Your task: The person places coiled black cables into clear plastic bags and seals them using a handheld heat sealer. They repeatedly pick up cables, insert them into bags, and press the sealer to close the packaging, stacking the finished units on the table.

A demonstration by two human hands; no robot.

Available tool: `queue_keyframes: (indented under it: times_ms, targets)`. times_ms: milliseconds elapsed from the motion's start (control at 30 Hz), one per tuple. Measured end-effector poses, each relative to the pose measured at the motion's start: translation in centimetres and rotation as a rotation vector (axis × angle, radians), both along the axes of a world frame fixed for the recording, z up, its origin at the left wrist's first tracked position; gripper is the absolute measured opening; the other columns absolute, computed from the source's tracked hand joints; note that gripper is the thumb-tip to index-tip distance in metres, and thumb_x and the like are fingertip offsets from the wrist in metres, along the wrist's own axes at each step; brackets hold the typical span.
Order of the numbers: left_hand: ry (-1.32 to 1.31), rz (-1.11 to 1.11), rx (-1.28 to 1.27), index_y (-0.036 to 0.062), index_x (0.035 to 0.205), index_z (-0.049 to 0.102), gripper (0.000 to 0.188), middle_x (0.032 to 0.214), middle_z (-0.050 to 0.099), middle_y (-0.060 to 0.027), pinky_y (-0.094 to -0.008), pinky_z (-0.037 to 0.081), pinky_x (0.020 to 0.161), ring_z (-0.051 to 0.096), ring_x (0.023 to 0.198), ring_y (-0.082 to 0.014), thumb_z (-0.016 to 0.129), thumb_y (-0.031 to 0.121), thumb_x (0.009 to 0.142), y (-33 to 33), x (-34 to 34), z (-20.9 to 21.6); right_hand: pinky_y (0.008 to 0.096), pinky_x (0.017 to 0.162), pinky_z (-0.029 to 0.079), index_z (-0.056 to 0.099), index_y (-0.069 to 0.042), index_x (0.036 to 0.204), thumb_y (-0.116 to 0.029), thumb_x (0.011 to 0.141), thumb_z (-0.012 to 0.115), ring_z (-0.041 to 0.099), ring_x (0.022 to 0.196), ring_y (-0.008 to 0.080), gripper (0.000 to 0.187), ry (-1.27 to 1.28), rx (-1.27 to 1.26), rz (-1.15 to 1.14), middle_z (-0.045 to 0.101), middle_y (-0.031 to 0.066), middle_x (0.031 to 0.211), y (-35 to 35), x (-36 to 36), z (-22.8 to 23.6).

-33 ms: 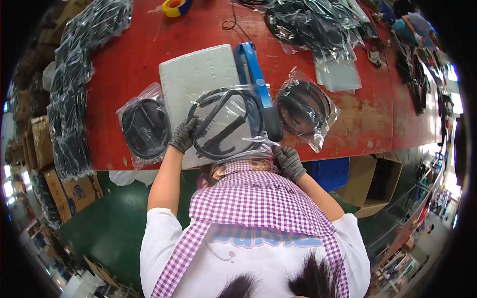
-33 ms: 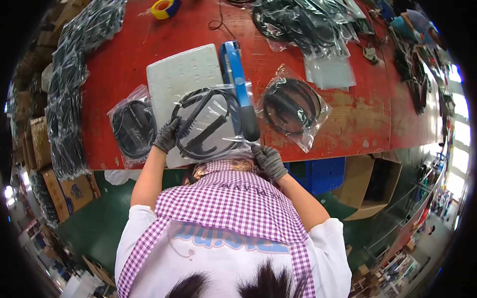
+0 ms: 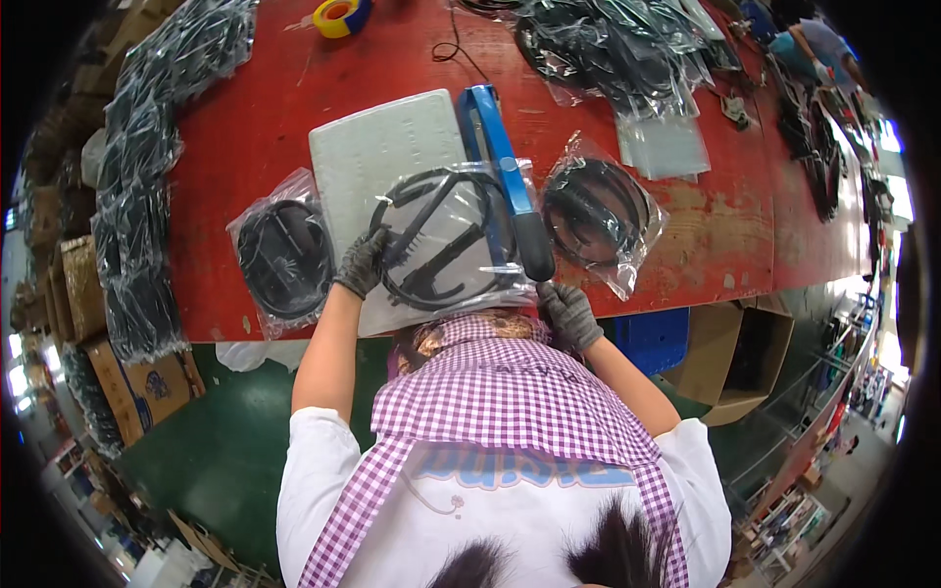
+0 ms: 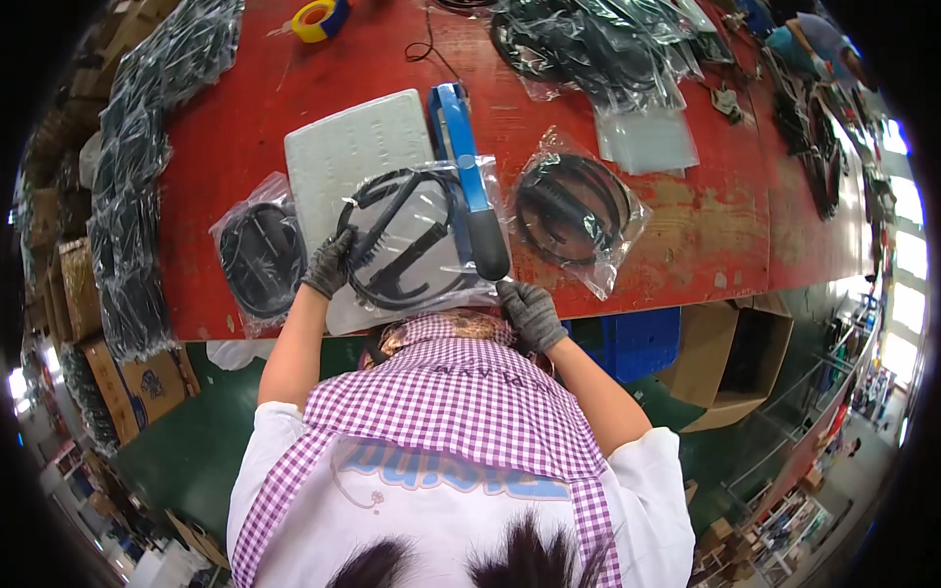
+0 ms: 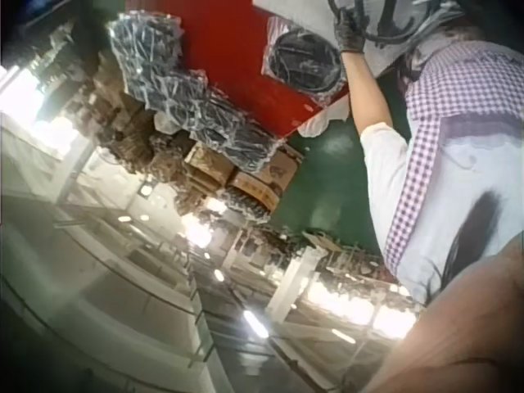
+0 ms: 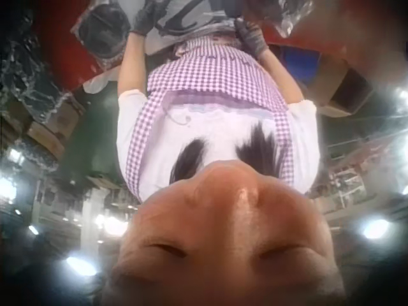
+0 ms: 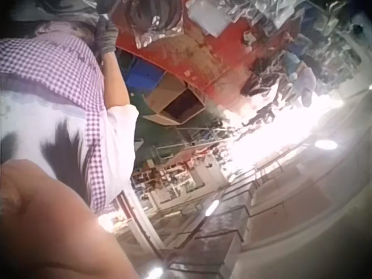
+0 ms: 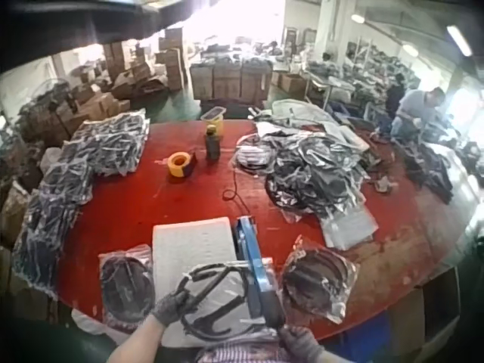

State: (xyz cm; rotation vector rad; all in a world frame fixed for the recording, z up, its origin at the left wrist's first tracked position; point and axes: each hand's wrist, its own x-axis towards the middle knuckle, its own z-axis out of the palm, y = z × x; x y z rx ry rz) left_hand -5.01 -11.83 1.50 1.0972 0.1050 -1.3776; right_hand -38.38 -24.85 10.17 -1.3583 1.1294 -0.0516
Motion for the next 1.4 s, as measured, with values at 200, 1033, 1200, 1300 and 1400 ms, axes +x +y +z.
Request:
queue_keyframes:
  times_ms: [200,1033,1200,1300,1400]
  targets:
    - [-0.199,0.011,0.135,0.0040,0.096,0.054,0.017,0.075,0.060,-0.0067,-0.0289,0.049,0.055,0.057,0.065,-0.0155,0.054,0.013,0.081,-5.2,4.0,-2.7,0.0305,0.053,0.043,0.057,-0.004,0.081,-0.032,0.084,0.045,0.053,0.056,0.0179,0.031,0.052,-0.233,0.123,0.055,0.0087,0.061,-5.2,0.8,-7.5]
    - [-1.120,-0.106,0.637,0.0049,0.109,0.046,0.042,0.094,0.057,-0.0112,-0.0274,0.043,0.070,0.054,0.080,-0.0191,0.062,0.022,0.074,1.3,3.6,-0.8,0.0432,0.087,0.036,0.042,-0.001,0.114,-0.015,0.072,0.052,0.043,0.104,0.0351,0.046,-0.013,-1.270,0.304,0.040,0.0199,0.118,-1.3,6.6,-5.5]
    - [-0.340,0.528,0.525,0.0080,0.101,0.049,0.027,0.097,0.054,-0.0106,-0.0358,0.044,0.075,0.052,0.090,-0.0245,0.056,0.017,0.077,6.3,-4.3,-1.0,0.0431,0.085,0.037,0.043,0.000,0.113,-0.012,0.071,0.052,0.045,0.101,0.0364,0.044,-0.047,-1.275,0.298,0.042,0.0204,0.116,-1.5,6.5,-5.4]
    - [0.333,0.498,0.285,0.0049,0.095,0.050,0.020,0.104,0.052,-0.0129,-0.0443,0.041,0.086,0.047,0.101,-0.0293,0.053,0.017,0.079,5.6,-8.5,0.9,0.0431,0.086,0.037,0.043,0.000,0.112,-0.012,0.071,0.052,0.045,0.101,0.0365,0.044,-0.042,-1.263,0.306,0.042,0.0204,0.115,-1.5,6.4,-5.7]
    - [0.433,0.455,0.239,0.0024,0.093,0.053,0.023,0.104,0.052,-0.0128,-0.0459,0.039,0.089,0.047,0.101,-0.0297,0.058,0.017,0.076,1.1,-10.5,2.9,0.0433,0.086,0.037,0.043,0.000,0.112,-0.012,0.071,0.052,0.045,0.101,0.0363,0.044,-0.056,-1.302,0.318,0.042,0.0205,0.115,-1.5,6.6,-5.6]
